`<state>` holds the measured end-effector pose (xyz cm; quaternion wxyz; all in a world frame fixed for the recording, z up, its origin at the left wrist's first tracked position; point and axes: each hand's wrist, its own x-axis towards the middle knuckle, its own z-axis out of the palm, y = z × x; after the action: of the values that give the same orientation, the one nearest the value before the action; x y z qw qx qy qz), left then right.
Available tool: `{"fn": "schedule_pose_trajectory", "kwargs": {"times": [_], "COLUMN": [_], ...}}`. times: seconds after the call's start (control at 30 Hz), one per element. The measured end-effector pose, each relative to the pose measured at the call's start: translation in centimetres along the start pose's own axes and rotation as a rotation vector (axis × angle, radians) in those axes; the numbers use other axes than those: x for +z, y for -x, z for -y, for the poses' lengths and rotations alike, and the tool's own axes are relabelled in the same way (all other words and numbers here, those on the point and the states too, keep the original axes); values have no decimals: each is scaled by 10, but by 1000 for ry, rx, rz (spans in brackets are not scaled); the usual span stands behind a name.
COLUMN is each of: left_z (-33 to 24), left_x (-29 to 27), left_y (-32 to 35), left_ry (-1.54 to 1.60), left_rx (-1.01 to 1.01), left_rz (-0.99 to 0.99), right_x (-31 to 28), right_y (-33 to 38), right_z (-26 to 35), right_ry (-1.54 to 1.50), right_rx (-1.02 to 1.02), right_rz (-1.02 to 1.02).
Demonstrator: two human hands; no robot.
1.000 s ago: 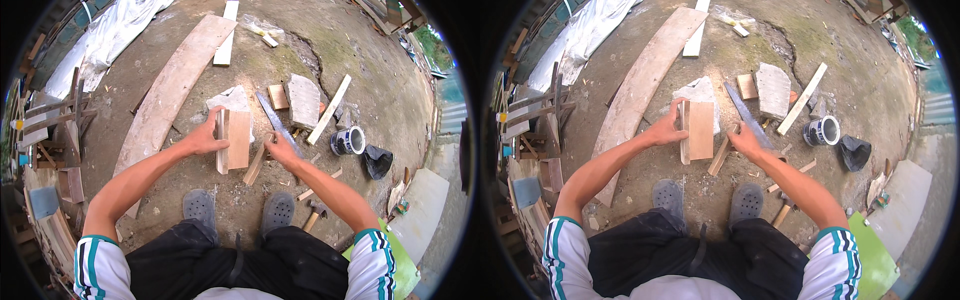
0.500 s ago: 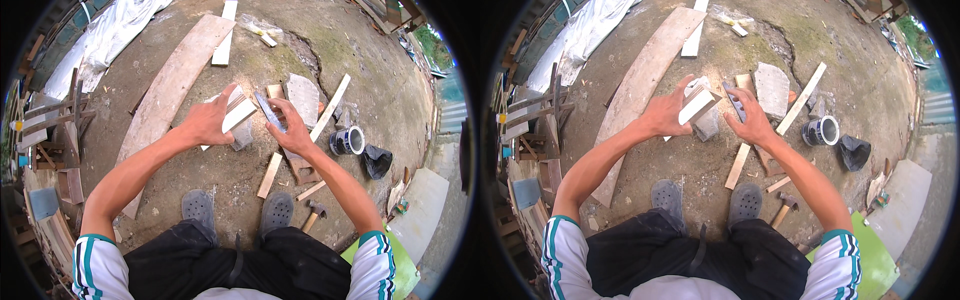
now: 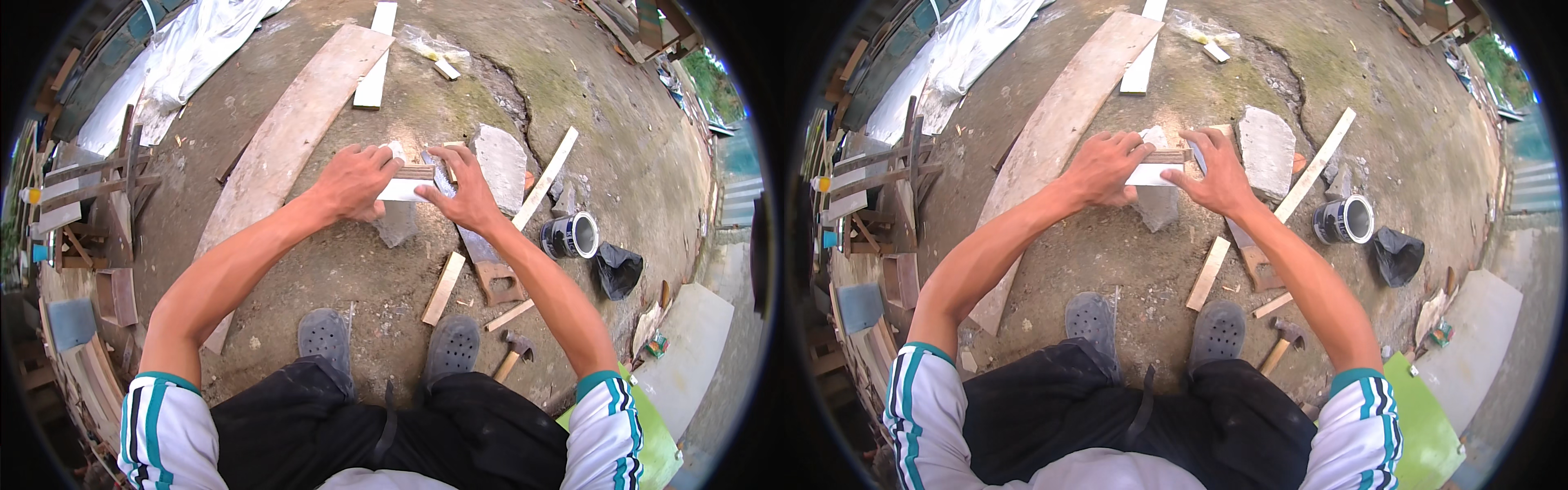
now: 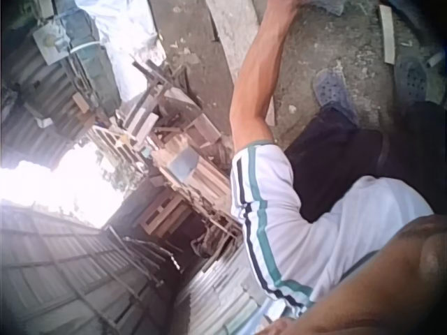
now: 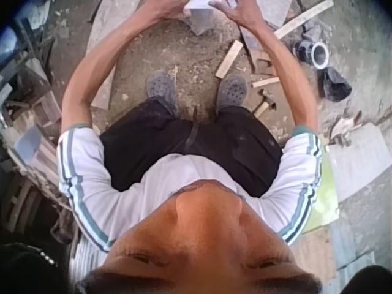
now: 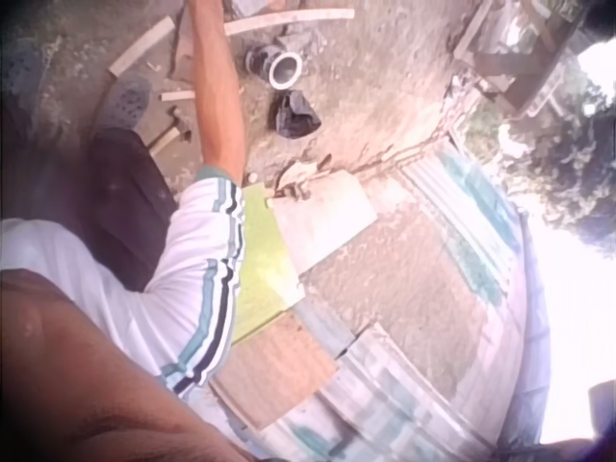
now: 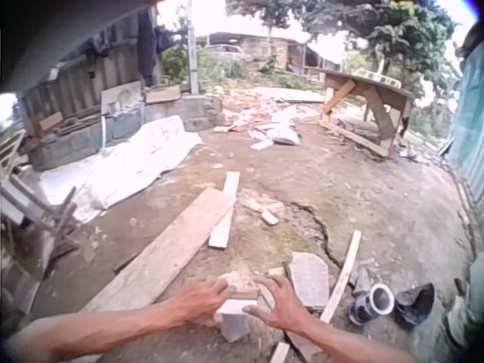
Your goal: The person assembles a small wooden box by hand, aligning pre-cut wooden pieces and securing them with nails using a hammer. The person repeatedly checks fit and alignment while hammering nails into the joints.
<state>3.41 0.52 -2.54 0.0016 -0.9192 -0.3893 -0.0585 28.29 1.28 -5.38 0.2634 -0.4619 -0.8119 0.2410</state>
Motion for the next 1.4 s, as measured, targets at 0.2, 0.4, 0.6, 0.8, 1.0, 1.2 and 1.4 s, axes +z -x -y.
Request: {"fn": "schedule_pose_trajectory", "kwargs": {"times": [0.2, 0.4, 0.6, 0.8, 1.0, 1.2, 1.4], "left_z": [1, 0, 18, 27, 4, 1, -23], "left_x": [-4, -6, -8, 6, 14, 21, 38], "left_y": [5, 6, 6, 10, 14, -8, -38], "left_ry": [65, 315, 689, 785, 436, 553, 803], "left_rx": [73, -43, -211, -239, -234, -230, -24], "left_rz": [-8, 15, 93, 219, 212, 422, 597], "right_x": [-7, -2, 1, 16, 28, 32, 7], "right_y": [13, 12, 3, -4, -2, 17, 79], "right_z": [6, 5, 6, -1, -4, -12, -28], "right_ry": [57, -150, -626, -719, -919, -969, -984], "right_rx": [-252, -156, 228, 412, 693, 781, 767], "right_rz": [127, 146, 188, 231, 287, 260, 171]}}
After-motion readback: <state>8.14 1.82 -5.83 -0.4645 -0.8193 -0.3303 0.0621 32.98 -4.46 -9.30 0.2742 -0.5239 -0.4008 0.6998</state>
